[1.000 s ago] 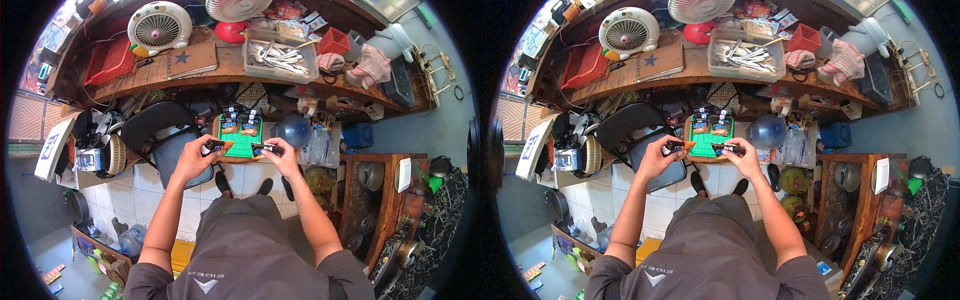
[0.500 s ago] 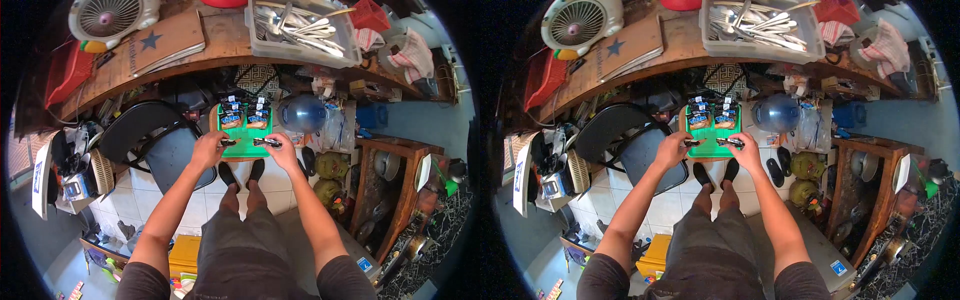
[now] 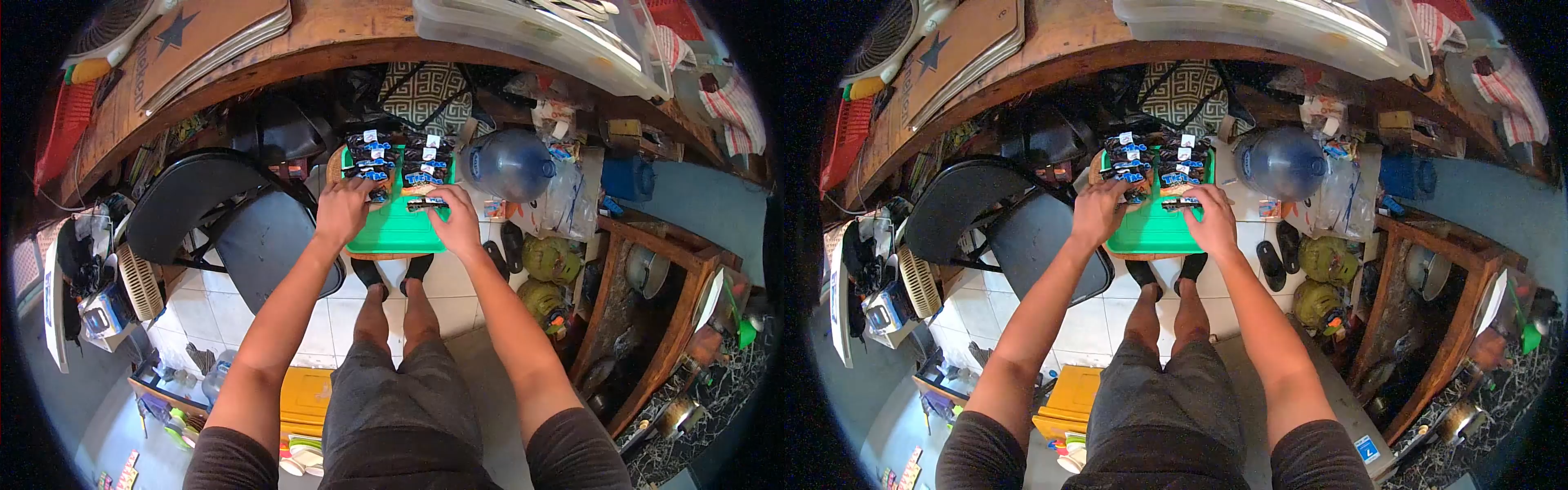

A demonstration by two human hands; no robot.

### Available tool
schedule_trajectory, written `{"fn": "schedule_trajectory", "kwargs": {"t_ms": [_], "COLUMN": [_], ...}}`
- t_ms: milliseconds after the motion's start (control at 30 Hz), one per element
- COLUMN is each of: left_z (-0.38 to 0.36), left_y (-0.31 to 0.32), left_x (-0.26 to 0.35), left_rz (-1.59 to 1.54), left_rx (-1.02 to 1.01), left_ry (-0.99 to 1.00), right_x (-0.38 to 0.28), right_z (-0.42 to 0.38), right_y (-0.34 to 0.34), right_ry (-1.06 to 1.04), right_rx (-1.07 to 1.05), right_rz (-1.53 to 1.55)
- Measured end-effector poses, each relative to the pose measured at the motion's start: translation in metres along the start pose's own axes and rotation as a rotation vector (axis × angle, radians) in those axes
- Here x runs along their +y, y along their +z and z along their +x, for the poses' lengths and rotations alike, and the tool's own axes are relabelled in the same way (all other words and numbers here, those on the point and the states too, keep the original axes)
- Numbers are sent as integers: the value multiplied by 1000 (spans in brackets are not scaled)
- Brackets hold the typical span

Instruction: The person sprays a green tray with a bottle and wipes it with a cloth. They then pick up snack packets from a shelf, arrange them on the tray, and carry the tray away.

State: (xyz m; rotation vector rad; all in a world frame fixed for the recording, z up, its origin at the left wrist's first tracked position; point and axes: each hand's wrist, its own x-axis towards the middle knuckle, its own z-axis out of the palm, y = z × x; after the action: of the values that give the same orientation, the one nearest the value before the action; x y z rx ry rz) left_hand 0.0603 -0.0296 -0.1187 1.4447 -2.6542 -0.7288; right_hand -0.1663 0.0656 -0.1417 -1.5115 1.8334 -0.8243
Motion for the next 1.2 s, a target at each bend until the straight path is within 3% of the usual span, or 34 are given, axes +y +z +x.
{"fn": "schedule_trajectory", "kwargs": {"t_ms": [167,233,367,467,767,833,867,967,1033,1200], "left_z": [1,1,-29,-52,-54,-52,-51,-50,-45,-36], "left_y": [-1,-4,3,27,38,37,37,40,39,39], "left_x": [1,4,5,1,7,6,4,2,-1,-1], "left_rz": [59,68,82,-206,-275,-258,-252,-250,-247,-48], "left_rx": [168,389,371,49,36,37,33,5,-12,-56], "left_ry": [105,214,133,31,-33,-28,-22,-23,-24,18], "right_x": [-1,-1,1,6,-6,2,3,3,2,-6], "right_z": [5,7,9,7,-16,-33,-39,-43,-41,-40], "right_y": [-2,-2,-4,-2,-4,3,6,17,21,29], "right_ry": [31,106,139,109,-97,-143,-67,-129,-60,-61], "right_rx": [20,-19,-53,-23,222,-6,-186,-191,-240,-254], "right_rz": [-98,-3,13,52,-201,-210,-174,-223,-245,-364]}}
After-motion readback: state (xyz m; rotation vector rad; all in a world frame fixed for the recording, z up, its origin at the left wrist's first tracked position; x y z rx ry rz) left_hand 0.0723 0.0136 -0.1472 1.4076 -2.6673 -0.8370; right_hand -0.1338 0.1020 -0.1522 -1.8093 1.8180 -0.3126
